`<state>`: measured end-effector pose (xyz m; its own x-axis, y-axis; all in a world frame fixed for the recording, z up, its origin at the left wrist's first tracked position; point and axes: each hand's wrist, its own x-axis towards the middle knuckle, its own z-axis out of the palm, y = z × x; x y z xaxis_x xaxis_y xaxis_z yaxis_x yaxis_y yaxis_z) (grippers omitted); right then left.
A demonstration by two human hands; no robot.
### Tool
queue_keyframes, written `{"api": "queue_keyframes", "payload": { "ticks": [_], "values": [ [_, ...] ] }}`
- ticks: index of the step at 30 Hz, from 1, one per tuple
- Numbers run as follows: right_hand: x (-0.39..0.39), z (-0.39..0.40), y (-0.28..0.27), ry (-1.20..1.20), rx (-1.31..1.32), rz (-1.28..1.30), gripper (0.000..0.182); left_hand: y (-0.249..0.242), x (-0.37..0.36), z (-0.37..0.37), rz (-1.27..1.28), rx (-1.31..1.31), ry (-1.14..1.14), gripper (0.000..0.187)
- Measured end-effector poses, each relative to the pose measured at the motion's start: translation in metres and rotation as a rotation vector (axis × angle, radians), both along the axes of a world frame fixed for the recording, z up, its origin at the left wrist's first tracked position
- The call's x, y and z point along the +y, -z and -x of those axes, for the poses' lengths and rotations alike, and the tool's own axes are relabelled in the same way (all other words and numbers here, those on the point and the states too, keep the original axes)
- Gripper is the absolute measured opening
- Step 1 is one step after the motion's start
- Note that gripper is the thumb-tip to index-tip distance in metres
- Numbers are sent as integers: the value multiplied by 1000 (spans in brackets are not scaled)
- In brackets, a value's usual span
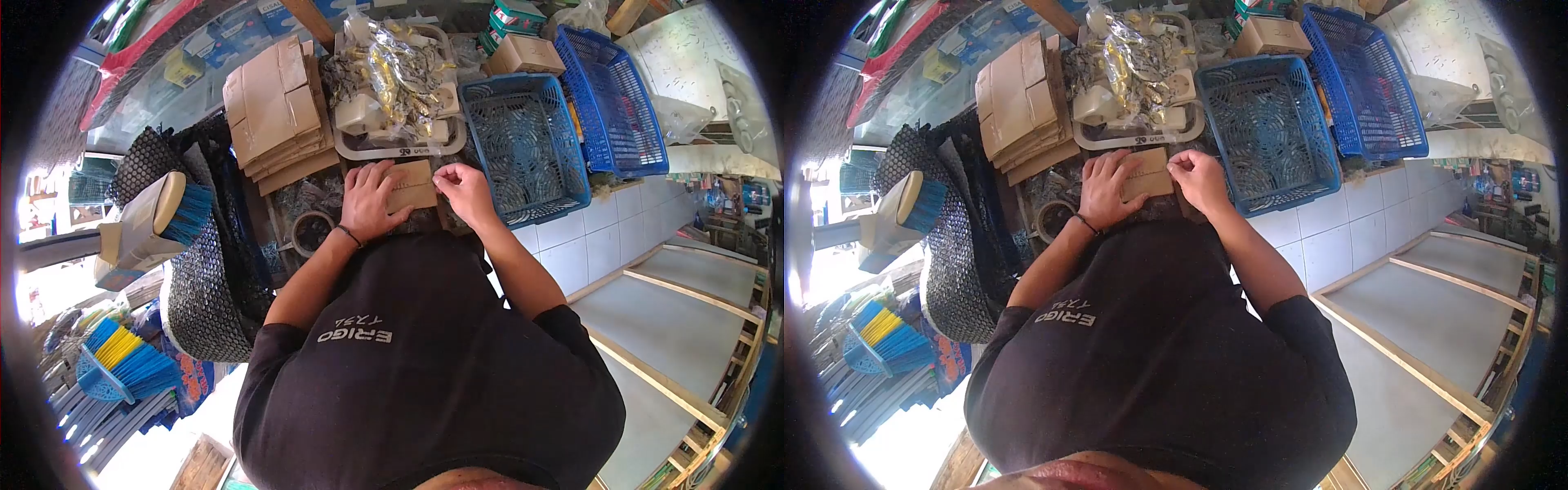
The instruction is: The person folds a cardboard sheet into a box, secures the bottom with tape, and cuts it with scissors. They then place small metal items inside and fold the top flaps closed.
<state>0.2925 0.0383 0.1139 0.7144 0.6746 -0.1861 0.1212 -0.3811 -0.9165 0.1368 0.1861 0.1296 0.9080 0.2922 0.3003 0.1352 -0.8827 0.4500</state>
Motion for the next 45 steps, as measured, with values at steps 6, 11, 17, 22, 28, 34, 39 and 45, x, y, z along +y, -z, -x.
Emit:
{"api": "queue_keyframes", "payload": {
  "ticks": [6,11,17,22,28,34,39,45],
  "values": [
    [2,1,-2,-5,-12,40,13,0,0,-1,8,1,0,57],
    [4,5,-11,-19,-57,50,10,2,1,0,0,10,-5,57],
    [3,3,-3,-13,-85,38,13,2,1,-1,-1,3,-2,57],
    [3,3,-4,-28,-113,26,11,2,1,-1,-9,-4,-7,56],
    [6,7,-13,-2,-135,48,11,2,1,-1,-4,6,-3,58],
    [7,8,-10,13,-175,86,13,1,2,-1,16,22,1,59],
    [9,11,-13,29,-211,87,13,3,1,-1,3,26,-3,58],
    [12,11,-9,34,-258,76,12,2,2,-2,2,7,1,56]
  ]
}}
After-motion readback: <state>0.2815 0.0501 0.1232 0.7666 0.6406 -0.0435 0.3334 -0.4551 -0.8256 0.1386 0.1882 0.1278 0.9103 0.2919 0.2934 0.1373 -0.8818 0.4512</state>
